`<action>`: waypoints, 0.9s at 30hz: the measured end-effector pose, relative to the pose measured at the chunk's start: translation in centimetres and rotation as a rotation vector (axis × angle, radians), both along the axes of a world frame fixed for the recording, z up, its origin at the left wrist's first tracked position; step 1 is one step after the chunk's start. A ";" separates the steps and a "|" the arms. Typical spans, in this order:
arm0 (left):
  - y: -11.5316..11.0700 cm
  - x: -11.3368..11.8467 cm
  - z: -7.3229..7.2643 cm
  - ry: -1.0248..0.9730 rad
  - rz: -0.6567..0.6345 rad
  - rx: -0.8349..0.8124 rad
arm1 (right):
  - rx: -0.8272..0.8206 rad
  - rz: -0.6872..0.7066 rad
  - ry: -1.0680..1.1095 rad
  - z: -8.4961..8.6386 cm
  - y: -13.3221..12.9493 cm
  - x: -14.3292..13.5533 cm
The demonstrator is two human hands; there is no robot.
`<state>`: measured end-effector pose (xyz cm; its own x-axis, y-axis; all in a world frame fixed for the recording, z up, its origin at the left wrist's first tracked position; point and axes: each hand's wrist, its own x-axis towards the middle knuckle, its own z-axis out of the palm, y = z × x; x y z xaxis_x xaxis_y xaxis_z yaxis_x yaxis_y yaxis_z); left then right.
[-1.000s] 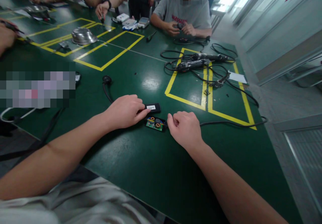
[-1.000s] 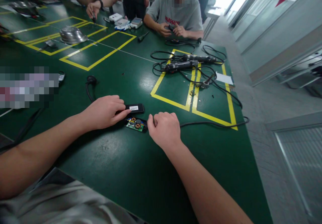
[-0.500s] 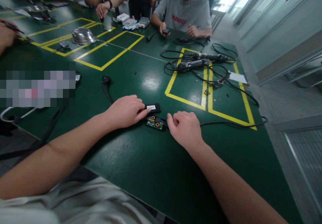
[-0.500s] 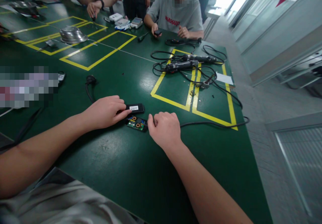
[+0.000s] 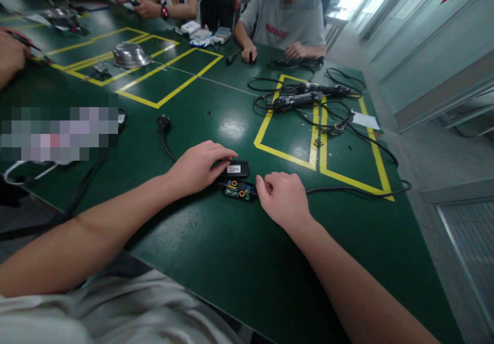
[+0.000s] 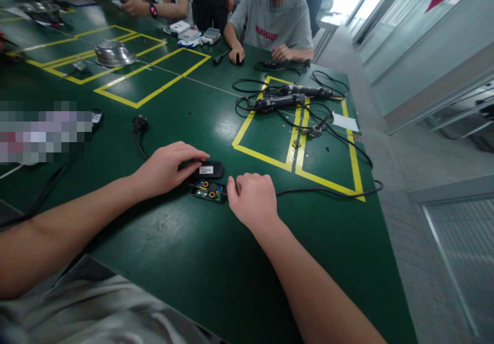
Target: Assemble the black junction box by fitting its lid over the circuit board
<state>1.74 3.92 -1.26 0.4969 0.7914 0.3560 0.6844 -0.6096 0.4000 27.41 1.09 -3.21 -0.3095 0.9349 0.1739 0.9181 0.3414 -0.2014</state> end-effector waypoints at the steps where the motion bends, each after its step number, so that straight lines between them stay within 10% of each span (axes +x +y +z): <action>1: -0.1 0.0 0.1 -0.033 -0.003 0.050 | -0.002 0.000 -0.005 0.0 0.0 0.0; 9: -0.7 0.9 -0.3 0.066 -0.228 0.087 | 0.007 -0.003 -0.035 0.1 -0.1 -0.2; 18: -0.1 0.2 0.4 0.098 0.054 -0.012 | 0.038 0.014 0.023 -0.3 -0.1 0.0; 27: 0.4 -0.1 0.5 0.198 0.072 -0.170 | -0.013 0.005 0.015 0.1 0.0 0.0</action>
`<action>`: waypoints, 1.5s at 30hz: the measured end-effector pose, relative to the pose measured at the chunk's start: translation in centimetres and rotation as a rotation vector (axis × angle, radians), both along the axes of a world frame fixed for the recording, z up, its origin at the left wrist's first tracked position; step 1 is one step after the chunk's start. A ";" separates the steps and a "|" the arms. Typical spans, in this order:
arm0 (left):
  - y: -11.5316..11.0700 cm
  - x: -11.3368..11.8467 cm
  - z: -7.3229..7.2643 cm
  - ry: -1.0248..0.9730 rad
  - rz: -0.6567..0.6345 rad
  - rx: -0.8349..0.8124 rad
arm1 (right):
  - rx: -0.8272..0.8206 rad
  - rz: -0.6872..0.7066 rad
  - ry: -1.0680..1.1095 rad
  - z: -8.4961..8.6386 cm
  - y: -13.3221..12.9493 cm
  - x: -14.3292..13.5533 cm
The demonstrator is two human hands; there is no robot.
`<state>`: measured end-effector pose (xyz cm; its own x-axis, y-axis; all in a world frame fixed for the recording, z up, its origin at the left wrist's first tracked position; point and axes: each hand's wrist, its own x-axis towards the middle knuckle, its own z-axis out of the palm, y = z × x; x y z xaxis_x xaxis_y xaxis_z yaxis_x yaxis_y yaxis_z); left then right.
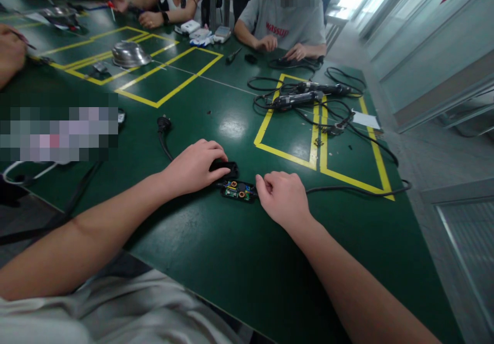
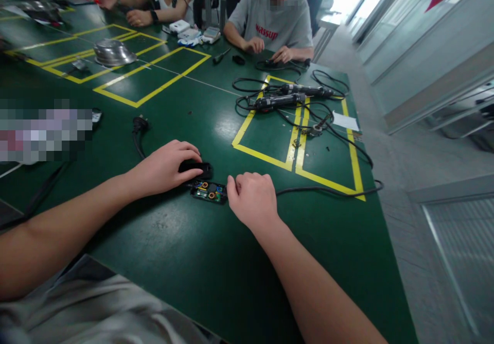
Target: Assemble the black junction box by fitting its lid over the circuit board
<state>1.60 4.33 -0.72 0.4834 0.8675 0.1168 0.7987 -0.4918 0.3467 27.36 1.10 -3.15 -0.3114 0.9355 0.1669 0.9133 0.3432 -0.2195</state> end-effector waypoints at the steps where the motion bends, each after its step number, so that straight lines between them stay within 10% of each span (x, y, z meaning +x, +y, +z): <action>1: 0.0 0.0 0.1 -0.010 0.010 -0.005 | 0.000 -0.002 0.005 0.0 0.0 0.0; 9: -0.2 0.2 0.3 -0.106 0.131 0.061 | -0.008 0.005 0.050 0.1 0.0 0.1; 21: -1.0 0.4 0.8 -0.128 -0.163 0.032 | 0.012 0.003 0.026 -0.1 0.1 0.2; 45: -2.0 1.1 1.6 -0.356 -0.315 -0.070 | 0.009 -0.004 0.060 -0.2 0.1 0.1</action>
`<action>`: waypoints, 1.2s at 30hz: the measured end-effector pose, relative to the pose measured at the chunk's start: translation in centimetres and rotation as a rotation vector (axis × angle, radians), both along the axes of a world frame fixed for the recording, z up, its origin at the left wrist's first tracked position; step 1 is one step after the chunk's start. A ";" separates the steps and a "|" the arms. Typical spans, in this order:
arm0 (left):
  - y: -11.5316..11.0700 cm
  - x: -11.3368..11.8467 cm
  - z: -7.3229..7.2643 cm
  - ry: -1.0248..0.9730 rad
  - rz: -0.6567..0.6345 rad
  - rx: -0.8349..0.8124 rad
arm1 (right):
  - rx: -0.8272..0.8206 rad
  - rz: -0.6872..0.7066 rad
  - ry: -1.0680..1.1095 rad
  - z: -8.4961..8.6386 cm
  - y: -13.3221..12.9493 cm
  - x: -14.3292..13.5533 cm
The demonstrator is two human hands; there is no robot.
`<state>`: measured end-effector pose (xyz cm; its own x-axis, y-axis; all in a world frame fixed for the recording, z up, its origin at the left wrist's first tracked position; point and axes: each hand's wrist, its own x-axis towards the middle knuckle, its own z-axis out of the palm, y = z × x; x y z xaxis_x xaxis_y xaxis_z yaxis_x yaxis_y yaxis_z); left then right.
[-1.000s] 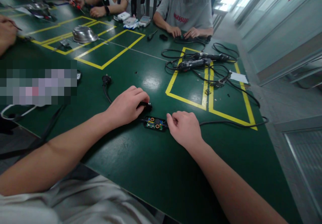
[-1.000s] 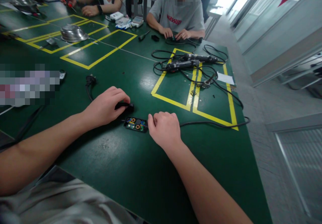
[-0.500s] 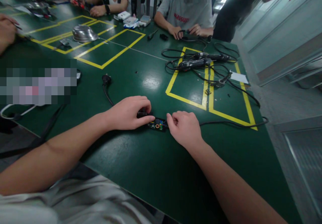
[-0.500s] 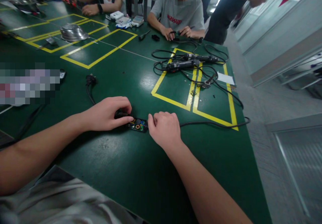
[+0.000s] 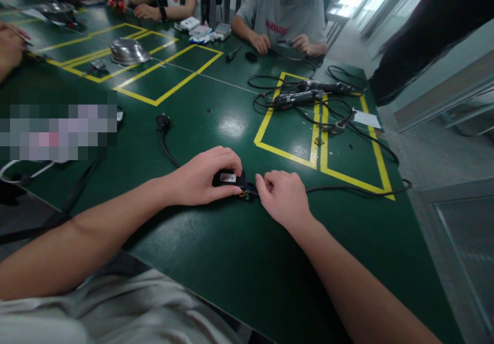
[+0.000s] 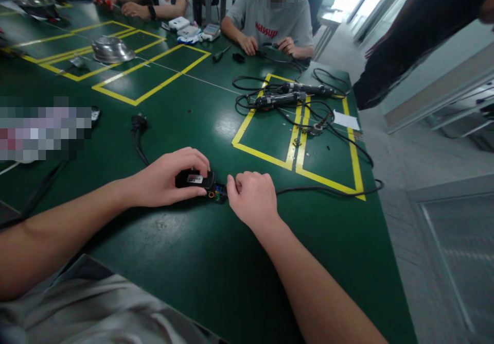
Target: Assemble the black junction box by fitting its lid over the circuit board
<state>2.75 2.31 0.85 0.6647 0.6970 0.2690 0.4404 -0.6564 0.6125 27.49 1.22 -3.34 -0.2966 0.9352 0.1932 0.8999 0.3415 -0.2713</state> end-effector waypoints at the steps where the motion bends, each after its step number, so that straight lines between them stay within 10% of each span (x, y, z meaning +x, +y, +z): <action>1: -0.1 0.1 0.0 0.002 -0.033 -0.005 | -0.002 -0.002 -0.002 0.0 0.0 0.0; 36: -0.3 0.2 -0.9 0.201 -0.140 0.099 | 0.011 -0.001 0.011 -0.3 0.0 0.1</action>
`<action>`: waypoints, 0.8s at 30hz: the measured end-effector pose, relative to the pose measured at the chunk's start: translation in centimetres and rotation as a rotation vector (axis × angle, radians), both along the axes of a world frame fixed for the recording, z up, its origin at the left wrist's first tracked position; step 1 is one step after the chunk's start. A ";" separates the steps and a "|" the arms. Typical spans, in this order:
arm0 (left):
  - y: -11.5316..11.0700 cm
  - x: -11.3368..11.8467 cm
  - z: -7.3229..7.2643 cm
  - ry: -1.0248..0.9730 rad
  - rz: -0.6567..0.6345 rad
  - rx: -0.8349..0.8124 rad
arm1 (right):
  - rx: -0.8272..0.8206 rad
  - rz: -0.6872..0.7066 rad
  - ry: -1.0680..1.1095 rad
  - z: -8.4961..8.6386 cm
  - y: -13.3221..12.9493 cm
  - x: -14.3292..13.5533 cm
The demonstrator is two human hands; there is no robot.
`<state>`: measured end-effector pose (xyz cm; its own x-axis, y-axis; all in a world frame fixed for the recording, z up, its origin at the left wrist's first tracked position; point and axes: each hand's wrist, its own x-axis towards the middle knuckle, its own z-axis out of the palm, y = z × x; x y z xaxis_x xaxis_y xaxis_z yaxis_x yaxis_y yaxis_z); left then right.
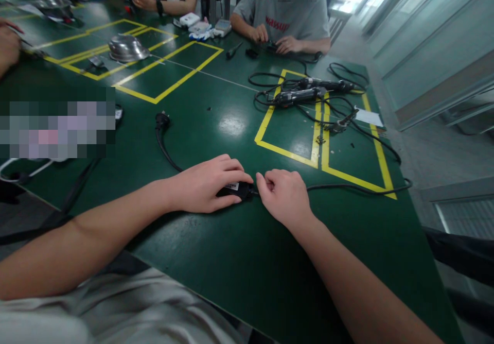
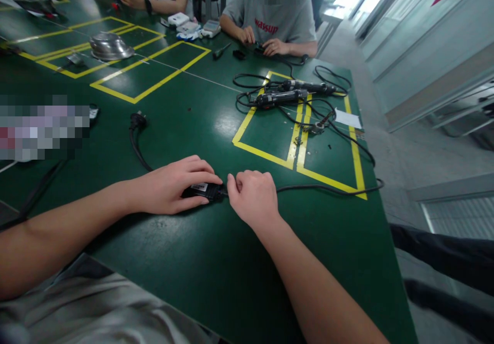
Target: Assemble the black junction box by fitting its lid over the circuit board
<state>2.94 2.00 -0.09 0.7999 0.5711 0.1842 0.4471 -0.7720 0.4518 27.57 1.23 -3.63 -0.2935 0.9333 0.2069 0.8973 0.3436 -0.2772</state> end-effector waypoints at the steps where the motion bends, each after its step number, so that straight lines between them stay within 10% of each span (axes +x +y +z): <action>1: 0.0 0.1 -0.1 0.005 -0.005 0.007 | 0.000 0.000 -0.001 0.0 0.0 0.0; 24: -0.8 0.8 -0.3 0.167 0.018 0.126 | -0.024 0.004 0.020 0.4 -0.2 0.0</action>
